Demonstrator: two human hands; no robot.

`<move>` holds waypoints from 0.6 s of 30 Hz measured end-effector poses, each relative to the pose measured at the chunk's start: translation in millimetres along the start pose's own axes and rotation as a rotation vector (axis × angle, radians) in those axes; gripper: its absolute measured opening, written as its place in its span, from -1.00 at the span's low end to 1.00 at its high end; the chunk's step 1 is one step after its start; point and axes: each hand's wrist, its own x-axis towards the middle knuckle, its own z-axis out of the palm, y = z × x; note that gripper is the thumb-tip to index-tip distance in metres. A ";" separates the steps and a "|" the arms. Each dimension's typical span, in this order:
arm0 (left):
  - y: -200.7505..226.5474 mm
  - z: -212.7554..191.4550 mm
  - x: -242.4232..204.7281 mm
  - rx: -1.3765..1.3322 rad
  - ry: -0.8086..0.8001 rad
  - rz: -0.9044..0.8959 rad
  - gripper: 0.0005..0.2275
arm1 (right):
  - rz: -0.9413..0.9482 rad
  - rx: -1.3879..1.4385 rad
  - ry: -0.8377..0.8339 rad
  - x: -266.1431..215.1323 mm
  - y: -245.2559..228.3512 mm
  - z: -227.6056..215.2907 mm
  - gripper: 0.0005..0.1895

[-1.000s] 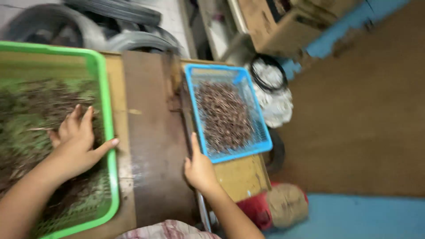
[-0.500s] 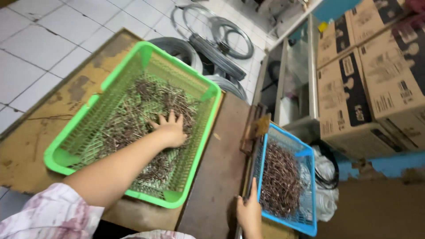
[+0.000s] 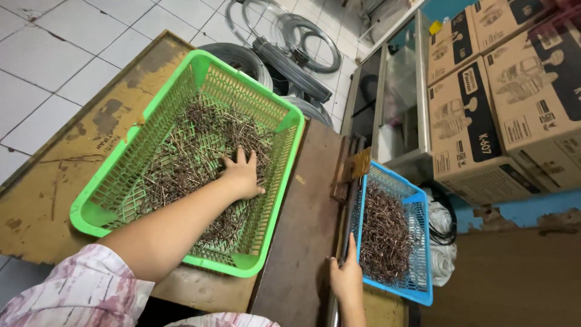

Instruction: Using a manual lever-operated tool to cut or process small metal rods from a green basket into a blue basket

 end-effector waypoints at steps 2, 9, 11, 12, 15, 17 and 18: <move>1.1 -6.4 -17.5 -0.027 -0.020 0.004 0.11 | 0.009 -0.005 0.001 0.4 6.3 1.7 -0.01; 4.4 -14.5 -34.2 -0.096 -0.040 -0.003 0.12 | 0.048 0.006 -0.031 -6.3 -8.1 -5.7 -0.02; 5.1 -16.7 -37.7 -0.096 -0.039 0.000 0.10 | 0.040 -0.023 -0.034 -3.8 -3.3 -4.5 -0.02; 4.6 -16.8 -40.0 -0.100 -0.045 -0.001 0.08 | 0.034 -0.057 -0.042 -2.8 -0.7 -3.7 -0.02; 4.9 -14.9 -34.3 -0.159 0.001 0.035 -0.02 | 0.059 -0.045 -0.054 -4.3 -7.9 -6.3 -0.03; 0.0 -9.5 -23.8 -0.186 0.057 0.070 -0.20 | 0.055 -0.050 -0.050 -2.6 -7.1 -4.9 -0.03; -1.8 -4.4 -19.2 -0.214 0.108 0.105 -0.35 | 0.054 -0.059 -0.047 -3.7 -4.4 -4.8 -0.02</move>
